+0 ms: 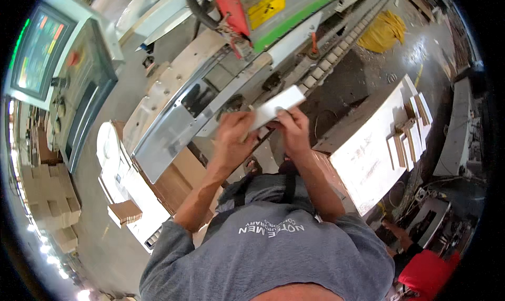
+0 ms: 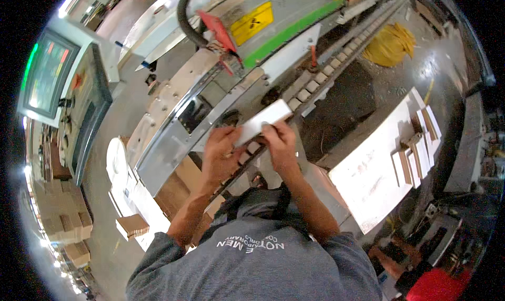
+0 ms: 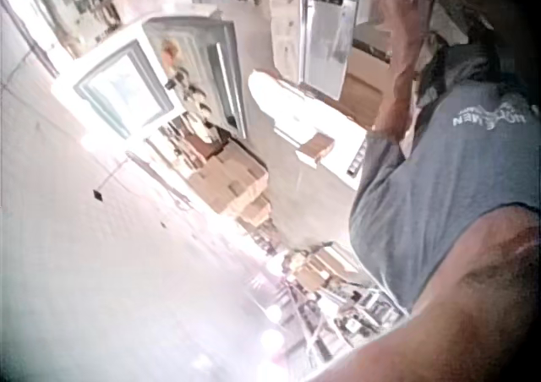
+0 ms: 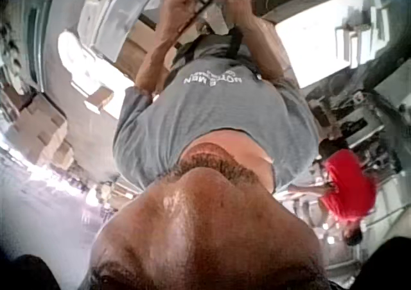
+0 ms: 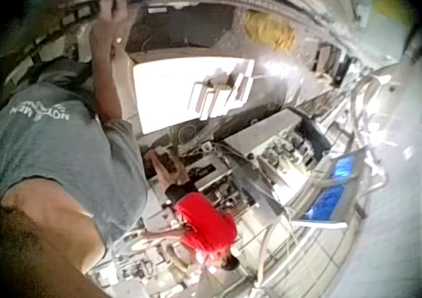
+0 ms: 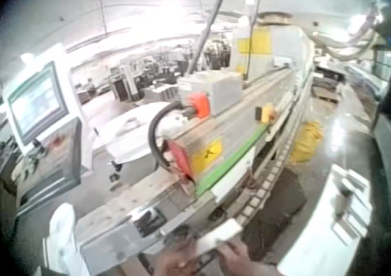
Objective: The person feeds small rectangular wooden pieces one by one into an industrial edge-banding machine by hand, then touches a control button on the machine.
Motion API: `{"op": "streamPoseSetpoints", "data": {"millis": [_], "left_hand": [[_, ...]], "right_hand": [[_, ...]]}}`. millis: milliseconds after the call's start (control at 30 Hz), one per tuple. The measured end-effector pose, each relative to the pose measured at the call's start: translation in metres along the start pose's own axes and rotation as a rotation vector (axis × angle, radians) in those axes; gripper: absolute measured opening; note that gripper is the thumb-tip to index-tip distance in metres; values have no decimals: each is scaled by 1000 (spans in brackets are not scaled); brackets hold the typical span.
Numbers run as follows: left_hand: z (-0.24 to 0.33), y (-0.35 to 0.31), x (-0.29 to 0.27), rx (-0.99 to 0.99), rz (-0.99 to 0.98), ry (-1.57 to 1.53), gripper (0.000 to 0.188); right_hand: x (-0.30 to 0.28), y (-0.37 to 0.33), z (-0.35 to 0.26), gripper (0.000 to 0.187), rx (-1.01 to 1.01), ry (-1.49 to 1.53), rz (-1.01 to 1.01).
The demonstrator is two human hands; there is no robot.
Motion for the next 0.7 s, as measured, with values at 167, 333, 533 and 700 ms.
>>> {"op": "streamPoseSetpoints", "data": {"millis": [167, 333, 533, 700], "left_hand": [[-79, -59, -72, -162, 336, 253, 37], [-135, -93, -118, -173, 412, 444, 37], [-148, -103, -137, -194, 512, 509, 29], [-161, -115, -137, -300, 524, 498, 26]], "right_hand": [[81, 41, 68, 39, 131, -202, -327], [159, 48, 118, 58, 203, -287, -340], [191, 74, 148, 68, 151, -303, -241], [189, 88, 160, 53, 81, -414, -271]]}}
Point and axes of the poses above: each hand's wrist, its own y-axis towards the middle knuckle, its own x-axis out of the palm, z = x × y, the point moved 3 cm from there along y, towards the middle knuckle, and after that the axes turned 10 degrees about x, right-handed, at the moved point
